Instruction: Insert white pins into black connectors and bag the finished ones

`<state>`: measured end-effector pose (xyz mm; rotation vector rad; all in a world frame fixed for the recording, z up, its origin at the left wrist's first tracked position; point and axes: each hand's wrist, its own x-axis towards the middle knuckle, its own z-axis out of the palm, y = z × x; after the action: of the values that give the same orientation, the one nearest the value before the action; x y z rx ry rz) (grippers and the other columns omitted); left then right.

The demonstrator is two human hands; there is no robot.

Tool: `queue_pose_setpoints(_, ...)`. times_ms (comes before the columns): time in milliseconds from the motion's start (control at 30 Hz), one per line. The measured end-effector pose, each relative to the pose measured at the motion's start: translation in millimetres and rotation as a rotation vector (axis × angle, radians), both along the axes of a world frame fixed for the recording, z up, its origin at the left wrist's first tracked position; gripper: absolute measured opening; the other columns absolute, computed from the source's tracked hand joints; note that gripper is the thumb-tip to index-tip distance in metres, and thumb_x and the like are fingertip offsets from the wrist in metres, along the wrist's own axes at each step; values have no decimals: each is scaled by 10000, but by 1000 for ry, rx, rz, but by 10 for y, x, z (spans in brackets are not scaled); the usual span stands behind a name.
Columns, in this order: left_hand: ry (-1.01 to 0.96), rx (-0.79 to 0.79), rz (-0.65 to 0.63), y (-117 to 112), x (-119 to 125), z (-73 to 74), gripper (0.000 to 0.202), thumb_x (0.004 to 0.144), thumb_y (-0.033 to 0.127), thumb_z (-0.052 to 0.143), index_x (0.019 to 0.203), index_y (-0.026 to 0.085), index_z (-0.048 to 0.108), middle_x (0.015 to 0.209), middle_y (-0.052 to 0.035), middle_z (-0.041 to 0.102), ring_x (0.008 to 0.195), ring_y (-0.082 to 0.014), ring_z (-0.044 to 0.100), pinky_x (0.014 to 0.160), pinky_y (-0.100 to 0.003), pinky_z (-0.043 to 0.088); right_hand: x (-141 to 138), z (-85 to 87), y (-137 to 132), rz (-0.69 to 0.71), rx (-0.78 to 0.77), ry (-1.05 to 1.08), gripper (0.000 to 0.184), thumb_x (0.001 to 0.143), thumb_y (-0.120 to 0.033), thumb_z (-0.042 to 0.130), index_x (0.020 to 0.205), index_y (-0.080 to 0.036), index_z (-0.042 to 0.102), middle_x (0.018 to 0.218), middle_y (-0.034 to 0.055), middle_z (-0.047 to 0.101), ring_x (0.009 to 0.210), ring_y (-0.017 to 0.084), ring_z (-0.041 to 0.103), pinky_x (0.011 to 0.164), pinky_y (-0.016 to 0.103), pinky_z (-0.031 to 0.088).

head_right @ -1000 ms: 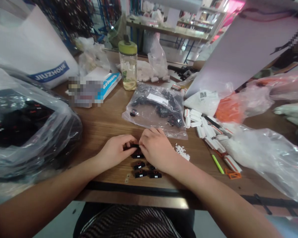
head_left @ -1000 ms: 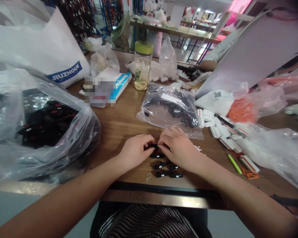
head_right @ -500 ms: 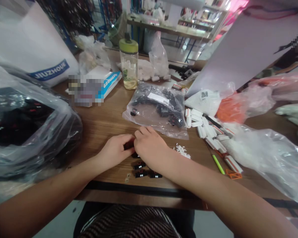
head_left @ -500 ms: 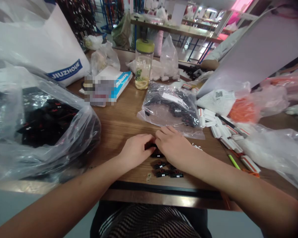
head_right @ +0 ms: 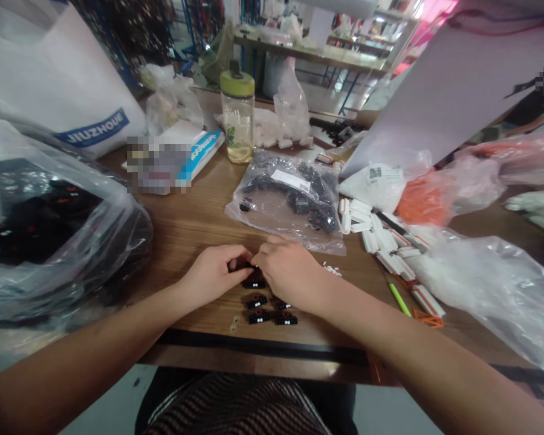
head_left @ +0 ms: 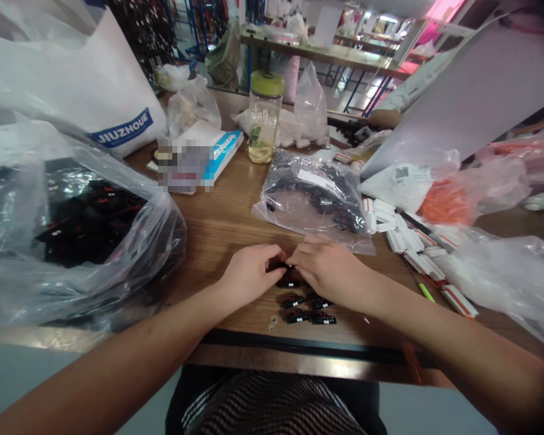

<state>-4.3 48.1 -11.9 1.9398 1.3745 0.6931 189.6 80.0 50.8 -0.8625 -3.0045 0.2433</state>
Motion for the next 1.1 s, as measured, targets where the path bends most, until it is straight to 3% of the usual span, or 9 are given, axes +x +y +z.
queue_pose_setpoints(100,12,2,9,4,2,3,79,811,223,679,891,227,682,780,20,660,683,-151,556,593,-267,359,64,-25,-21,-12,7,41,260,958,-151,463,987,-160,720,871,63,686,857,196,557,823,362,389)
queue_pose_setpoints(300,0,-17,10,5,1,22,95,796,185,668,879,224,693,750,34,651,644,-134,537,600,-263,366,-20,-57,-142,-3,114,-50,239,937,-162,493,864,-141,719,867,93,681,867,219,539,813,376,372)
queue_pose_setpoints(400,-10,-18,4,-2,-9,23,89,806,201,663,887,226,694,720,44,630,617,-124,514,594,-255,363,76,-10,-157,-61,77,48,261,951,-192,471,907,-153,726,909,86,697,891,211,561,824,365,393)
queue_pose_setpoints(533,31,-31,14,-10,-12,23,71,813,262,670,870,230,695,665,48,587,594,-124,491,586,-257,353,625,81,-107,-351,39,233,287,957,-255,457,928,-195,736,915,58,723,869,188,609,837,343,430)
queue_pose_setpoints(633,68,-33,24,-10,-6,20,72,801,273,678,856,230,696,638,46,561,594,-130,492,587,-261,350,1155,71,-79,-687,-57,90,235,881,-320,544,797,-206,732,692,24,688,649,169,583,642,301,419)
queue_pose_setpoints(700,83,-37,28,-8,-3,16,82,804,287,678,864,235,699,623,48,544,588,-132,492,583,-262,350,1404,13,-77,-818,-112,28,228,838,-347,579,729,-207,722,599,9,655,589,165,559,584,289,395)
queue_pose_setpoints(800,90,-23,19,-6,-3,25,95,813,303,676,875,235,698,617,49,535,579,-131,495,581,-261,352,1529,-94,-83,-815,-205,66,248,834,-358,563,724,-210,728,610,6,667,589,165,574,569,280,398)
queue_pose_setpoints(933,85,-12,5,-8,-6,52,83,818,291,671,867,227,692,620,49,535,576,-127,502,585,-260,361,1415,-170,-57,-714,-245,156,251,838,-337,540,835,-212,758,774,31,734,664,166,625,636,280,441)
queue_pose_setpoints(1100,97,-18,1,0,-18,30,94,814,304,673,865,227,692,621,48,539,580,-130,512,584,-260,362,1364,-180,7,-796,-164,-13,202,786,-287,560,743,-186,729,634,26,683,590,155,591,577,267,383)
